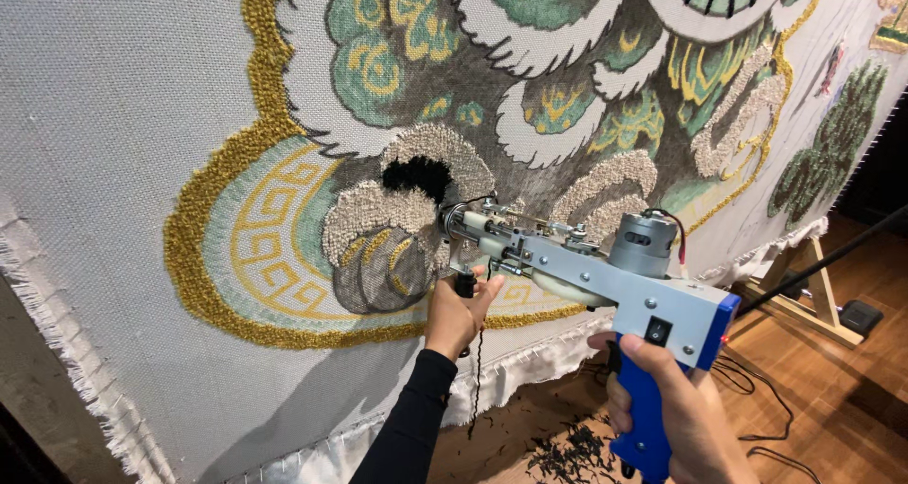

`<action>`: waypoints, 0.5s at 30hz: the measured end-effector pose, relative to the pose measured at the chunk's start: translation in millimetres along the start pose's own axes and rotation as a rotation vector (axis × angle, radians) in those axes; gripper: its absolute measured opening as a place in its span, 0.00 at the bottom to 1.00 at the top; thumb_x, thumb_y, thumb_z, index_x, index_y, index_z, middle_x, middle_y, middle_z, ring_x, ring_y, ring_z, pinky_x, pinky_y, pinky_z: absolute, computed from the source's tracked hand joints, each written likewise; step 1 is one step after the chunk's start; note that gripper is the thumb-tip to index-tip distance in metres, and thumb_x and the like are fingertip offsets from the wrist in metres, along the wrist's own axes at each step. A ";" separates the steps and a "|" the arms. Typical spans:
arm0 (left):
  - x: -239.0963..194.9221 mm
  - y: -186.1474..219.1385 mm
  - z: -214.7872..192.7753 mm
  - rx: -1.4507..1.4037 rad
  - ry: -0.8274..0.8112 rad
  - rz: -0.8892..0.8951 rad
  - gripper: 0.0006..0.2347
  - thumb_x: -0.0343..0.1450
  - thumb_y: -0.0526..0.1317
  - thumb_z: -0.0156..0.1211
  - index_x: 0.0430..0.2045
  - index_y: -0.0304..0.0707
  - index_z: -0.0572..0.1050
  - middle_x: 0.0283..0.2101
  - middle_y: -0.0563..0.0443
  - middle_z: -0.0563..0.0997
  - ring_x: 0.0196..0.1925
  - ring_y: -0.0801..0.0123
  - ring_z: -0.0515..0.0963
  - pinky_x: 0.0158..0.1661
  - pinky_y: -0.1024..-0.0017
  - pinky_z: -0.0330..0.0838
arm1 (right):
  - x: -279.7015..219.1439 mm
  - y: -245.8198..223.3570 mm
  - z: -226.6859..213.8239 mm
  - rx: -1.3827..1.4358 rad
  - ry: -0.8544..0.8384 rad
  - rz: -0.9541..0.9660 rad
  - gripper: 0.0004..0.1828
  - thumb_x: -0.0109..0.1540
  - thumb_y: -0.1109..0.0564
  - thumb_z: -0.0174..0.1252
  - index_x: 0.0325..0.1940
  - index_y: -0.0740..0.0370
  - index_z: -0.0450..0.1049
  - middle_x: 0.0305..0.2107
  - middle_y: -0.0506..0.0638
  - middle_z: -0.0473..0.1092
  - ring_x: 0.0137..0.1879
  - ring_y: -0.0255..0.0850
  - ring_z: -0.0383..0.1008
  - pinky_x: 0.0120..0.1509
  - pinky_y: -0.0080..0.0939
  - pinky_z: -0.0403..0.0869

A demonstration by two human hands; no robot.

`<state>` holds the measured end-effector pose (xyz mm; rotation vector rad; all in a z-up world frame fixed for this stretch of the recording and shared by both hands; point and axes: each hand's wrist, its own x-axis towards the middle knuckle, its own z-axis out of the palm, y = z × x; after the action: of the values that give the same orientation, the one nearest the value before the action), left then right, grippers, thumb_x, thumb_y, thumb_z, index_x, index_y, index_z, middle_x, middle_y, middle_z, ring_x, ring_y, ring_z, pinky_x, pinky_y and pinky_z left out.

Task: The person uses a handheld tufting gun to apply yarn into a stretched canvas, following a pre-drawn design of a stylized creature. The person guides the tool with both hands to create textured patterns in the fabric.

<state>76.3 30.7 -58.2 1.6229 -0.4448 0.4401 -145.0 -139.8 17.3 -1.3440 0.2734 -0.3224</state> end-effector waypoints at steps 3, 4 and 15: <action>5.2 -7.1 -4.7 0.012 -0.020 -0.197 0.23 0.66 0.52 0.70 0.46 0.29 0.82 0.26 0.45 0.82 0.18 0.75 0.75 0.22 0.72 0.71 | 3.7 3.3 10.1 -0.012 -0.003 0.025 0.26 0.59 0.42 0.58 0.44 0.70 0.76 0.12 0.52 0.59 0.16 0.41 0.60 0.21 0.44 0.61; 7.3 -7.4 -6.2 0.003 -0.018 -0.179 0.22 0.66 0.52 0.69 0.45 0.29 0.82 0.27 0.48 0.83 0.18 0.74 0.76 0.22 0.73 0.71 | 5.0 4.2 11.8 -0.017 -0.007 0.034 0.26 0.58 0.42 0.59 0.43 0.71 0.76 0.12 0.52 0.59 0.16 0.41 0.60 0.21 0.43 0.61; 30.5 -18.2 -14.8 -0.017 -0.096 -0.217 0.20 0.68 0.52 0.67 0.46 0.35 0.82 0.23 0.51 0.78 0.16 0.76 0.73 0.20 0.72 0.71 | 13.7 6.5 21.3 0.025 -0.057 -0.049 0.23 0.59 0.44 0.57 0.38 0.71 0.72 0.11 0.52 0.61 0.15 0.42 0.62 0.19 0.45 0.63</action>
<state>111.5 46.2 -56.2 1.6599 -0.3377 0.1955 -123.9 -124.5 15.1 -1.3345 0.1887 -0.3266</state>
